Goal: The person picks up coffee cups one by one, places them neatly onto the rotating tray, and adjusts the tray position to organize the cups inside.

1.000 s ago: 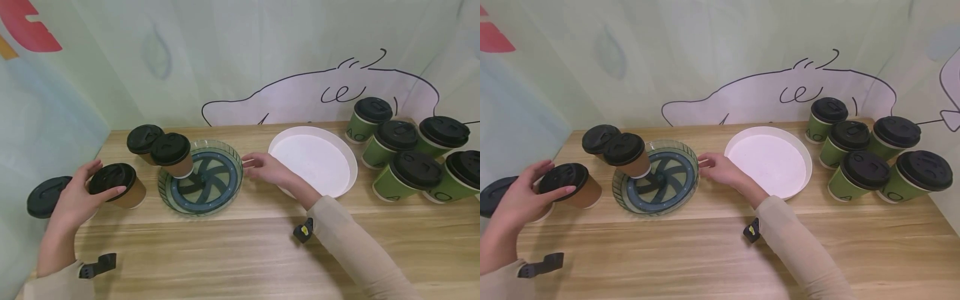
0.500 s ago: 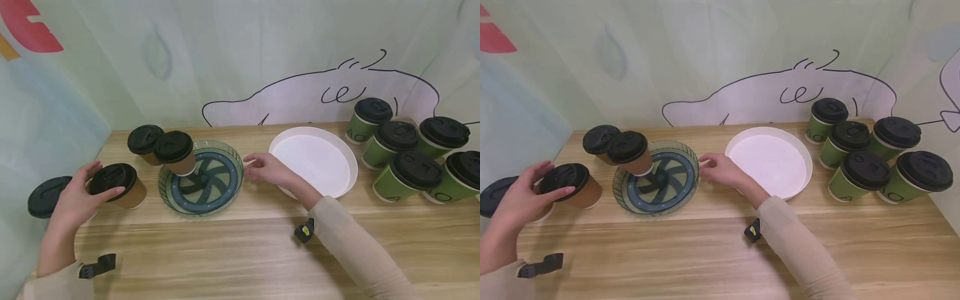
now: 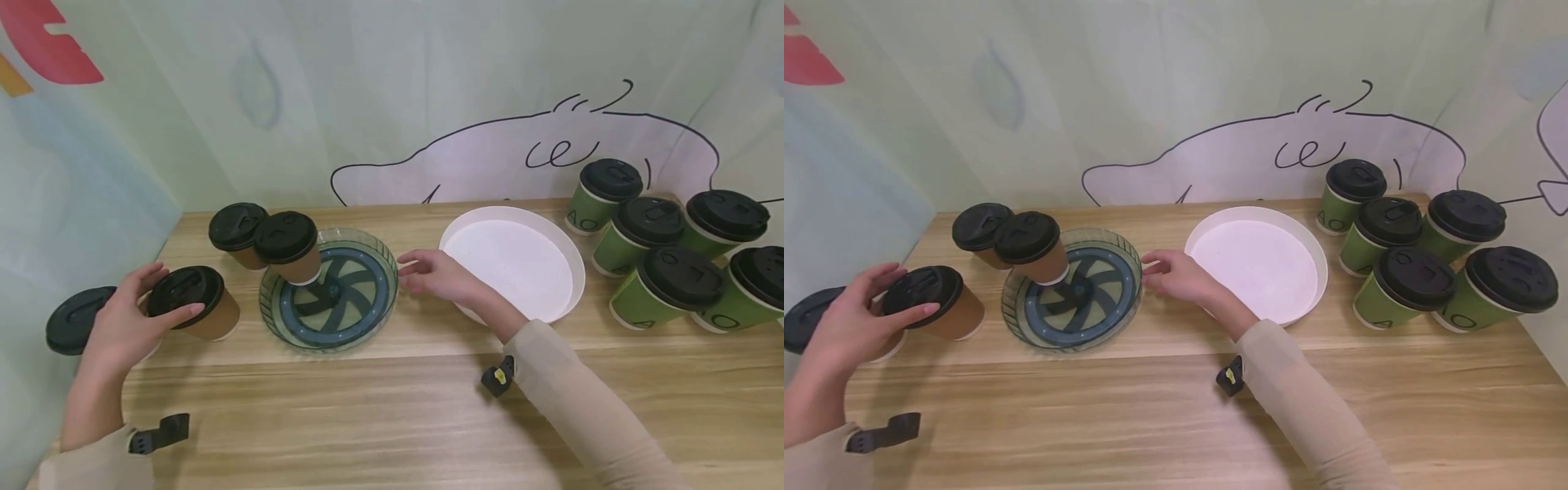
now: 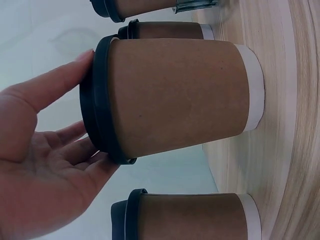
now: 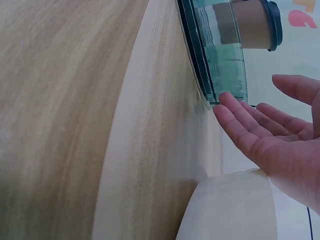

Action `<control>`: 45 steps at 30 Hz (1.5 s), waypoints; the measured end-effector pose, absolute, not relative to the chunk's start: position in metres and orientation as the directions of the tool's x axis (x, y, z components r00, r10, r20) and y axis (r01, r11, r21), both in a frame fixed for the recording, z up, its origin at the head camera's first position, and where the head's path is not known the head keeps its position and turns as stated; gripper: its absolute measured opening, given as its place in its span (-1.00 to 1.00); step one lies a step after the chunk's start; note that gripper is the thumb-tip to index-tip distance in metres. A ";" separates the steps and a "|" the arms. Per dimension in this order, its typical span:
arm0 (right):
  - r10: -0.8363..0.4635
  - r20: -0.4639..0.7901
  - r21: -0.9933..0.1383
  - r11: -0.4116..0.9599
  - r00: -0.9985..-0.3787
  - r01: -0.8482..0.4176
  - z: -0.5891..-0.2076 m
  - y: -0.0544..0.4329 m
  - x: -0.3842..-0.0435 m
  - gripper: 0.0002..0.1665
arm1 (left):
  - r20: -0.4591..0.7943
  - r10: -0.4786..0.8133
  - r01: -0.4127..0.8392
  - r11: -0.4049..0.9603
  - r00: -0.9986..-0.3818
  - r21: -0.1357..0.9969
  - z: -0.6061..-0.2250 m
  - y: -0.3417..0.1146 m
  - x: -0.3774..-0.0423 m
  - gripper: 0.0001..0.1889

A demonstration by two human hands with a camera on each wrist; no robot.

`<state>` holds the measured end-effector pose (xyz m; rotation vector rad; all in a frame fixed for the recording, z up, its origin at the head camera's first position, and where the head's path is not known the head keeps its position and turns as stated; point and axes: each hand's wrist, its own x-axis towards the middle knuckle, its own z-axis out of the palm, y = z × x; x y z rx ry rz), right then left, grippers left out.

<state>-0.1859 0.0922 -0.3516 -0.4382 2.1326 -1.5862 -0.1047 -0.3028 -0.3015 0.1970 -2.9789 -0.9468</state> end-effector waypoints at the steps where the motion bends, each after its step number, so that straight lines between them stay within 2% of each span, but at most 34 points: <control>1: -0.499 -0.164 -0.959 0.284 -0.851 0.018 -0.352 0.092 -0.186 -0.50 | -0.029 -0.124 -0.118 0.810 -0.992 0.574 -0.302 -0.303 -0.105 -0.04; 31: -0.498 -0.158 -0.962 0.272 -0.853 0.019 -0.353 0.092 -0.185 -0.50 | -0.020 -0.132 -0.122 0.840 -0.991 0.529 -0.268 -0.280 -0.097 -0.05; 45: -0.496 -0.148 -0.966 0.259 -0.856 0.017 -0.352 0.093 -0.185 -0.55 | 0.025 -0.040 -0.017 0.809 -0.999 0.588 -0.254 -0.260 -0.098 -0.06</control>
